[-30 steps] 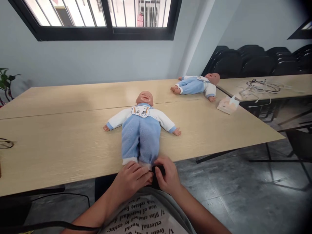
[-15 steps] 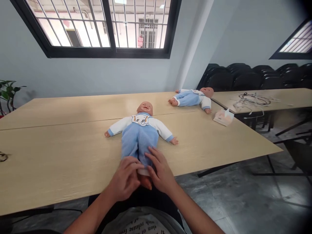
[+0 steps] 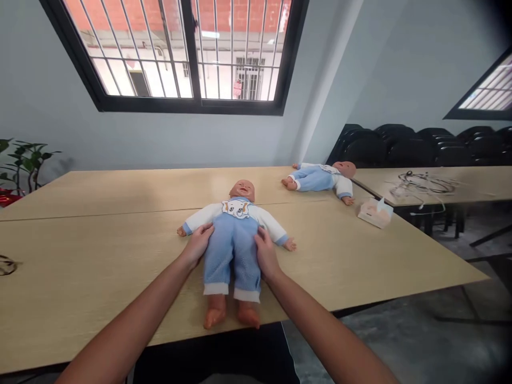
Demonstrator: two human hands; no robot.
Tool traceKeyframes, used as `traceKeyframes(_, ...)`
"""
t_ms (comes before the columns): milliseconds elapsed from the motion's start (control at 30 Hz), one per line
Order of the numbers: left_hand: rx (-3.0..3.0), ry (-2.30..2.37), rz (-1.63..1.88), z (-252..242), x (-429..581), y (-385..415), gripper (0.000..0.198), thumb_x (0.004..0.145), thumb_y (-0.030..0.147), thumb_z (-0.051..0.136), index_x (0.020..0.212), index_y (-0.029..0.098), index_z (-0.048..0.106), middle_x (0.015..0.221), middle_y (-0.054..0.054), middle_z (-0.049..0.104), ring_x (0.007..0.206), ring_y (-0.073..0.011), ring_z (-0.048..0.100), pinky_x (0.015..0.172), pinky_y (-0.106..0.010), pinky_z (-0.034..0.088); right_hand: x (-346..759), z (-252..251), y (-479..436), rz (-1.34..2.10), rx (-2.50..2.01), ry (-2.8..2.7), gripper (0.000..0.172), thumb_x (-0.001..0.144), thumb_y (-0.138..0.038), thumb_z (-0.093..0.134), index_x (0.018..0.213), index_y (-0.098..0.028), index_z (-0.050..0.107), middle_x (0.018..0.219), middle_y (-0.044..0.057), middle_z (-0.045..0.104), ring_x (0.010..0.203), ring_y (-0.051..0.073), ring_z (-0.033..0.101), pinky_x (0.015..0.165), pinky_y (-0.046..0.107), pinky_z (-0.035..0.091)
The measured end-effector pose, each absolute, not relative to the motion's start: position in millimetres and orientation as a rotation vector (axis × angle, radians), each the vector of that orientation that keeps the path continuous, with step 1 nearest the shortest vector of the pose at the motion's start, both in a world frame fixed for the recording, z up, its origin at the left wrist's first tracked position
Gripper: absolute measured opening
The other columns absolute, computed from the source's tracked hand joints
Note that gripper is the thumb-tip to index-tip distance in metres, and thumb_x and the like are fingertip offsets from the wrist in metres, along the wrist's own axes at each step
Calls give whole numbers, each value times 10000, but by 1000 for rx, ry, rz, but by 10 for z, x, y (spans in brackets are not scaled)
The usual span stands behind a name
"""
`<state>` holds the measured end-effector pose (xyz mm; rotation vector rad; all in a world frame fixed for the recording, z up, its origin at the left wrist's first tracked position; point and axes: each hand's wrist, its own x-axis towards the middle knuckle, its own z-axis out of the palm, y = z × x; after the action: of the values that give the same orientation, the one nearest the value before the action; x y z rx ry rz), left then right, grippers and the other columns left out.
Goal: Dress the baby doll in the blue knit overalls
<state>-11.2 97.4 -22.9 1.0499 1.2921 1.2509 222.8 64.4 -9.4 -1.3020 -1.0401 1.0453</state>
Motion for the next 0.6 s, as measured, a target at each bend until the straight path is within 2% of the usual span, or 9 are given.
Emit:
traceKeyframes(267, 1033, 1216, 1315, -253, -130, 1011, 481, 743, 534, 814, 1033, 167, 704, 1011, -76, 756, 958, -260, 684, 892, -366, 522, 2286, -226, 714, 1163, -1174, -952, 583, 865, -462, 680, 1405, -249, 625, 1552, 66, 557, 1470, 292, 476, 1266, 467, 322)
traceKeyframes(400, 1038, 1168, 1374, -234, -218, 1060, 423, 817, 526, 676, 1060, 180, 651, 1017, -66, 741, 924, -233, 688, 870, -360, 546, 2275, -292, 721, 1248, -1075, -866, 584, 856, -452, 703, 1406, -275, 615, 1551, 59, 560, 1454, 285, 503, 1257, 491, 346)
traceKeyframes(467, 1058, 1185, 1389, -226, -260, 1108, 383, 839, 513, 607, 1023, 178, 636, 939, -60, 722, 877, -225, 682, 853, -367, 554, 2266, -302, 722, 1280, -1046, -836, 581, 847, -428, 712, 1400, -278, 614, 1552, 61, 560, 1453, 282, 507, 1258, 493, 347)
traceKeyframes(600, 1166, 1350, 1424, -239, -288, 1170, 314, 777, 425, 693, 972, 185, 639, 838, -24, 642, 827, -206, 620, 862, -374, 529, 2259, -283, 724, 1268, -1056, -833, 572, 833, -383, 710, 1385, -263, 621, 1556, 75, 554, 1463, 277, 495, 1268, 488, 327)
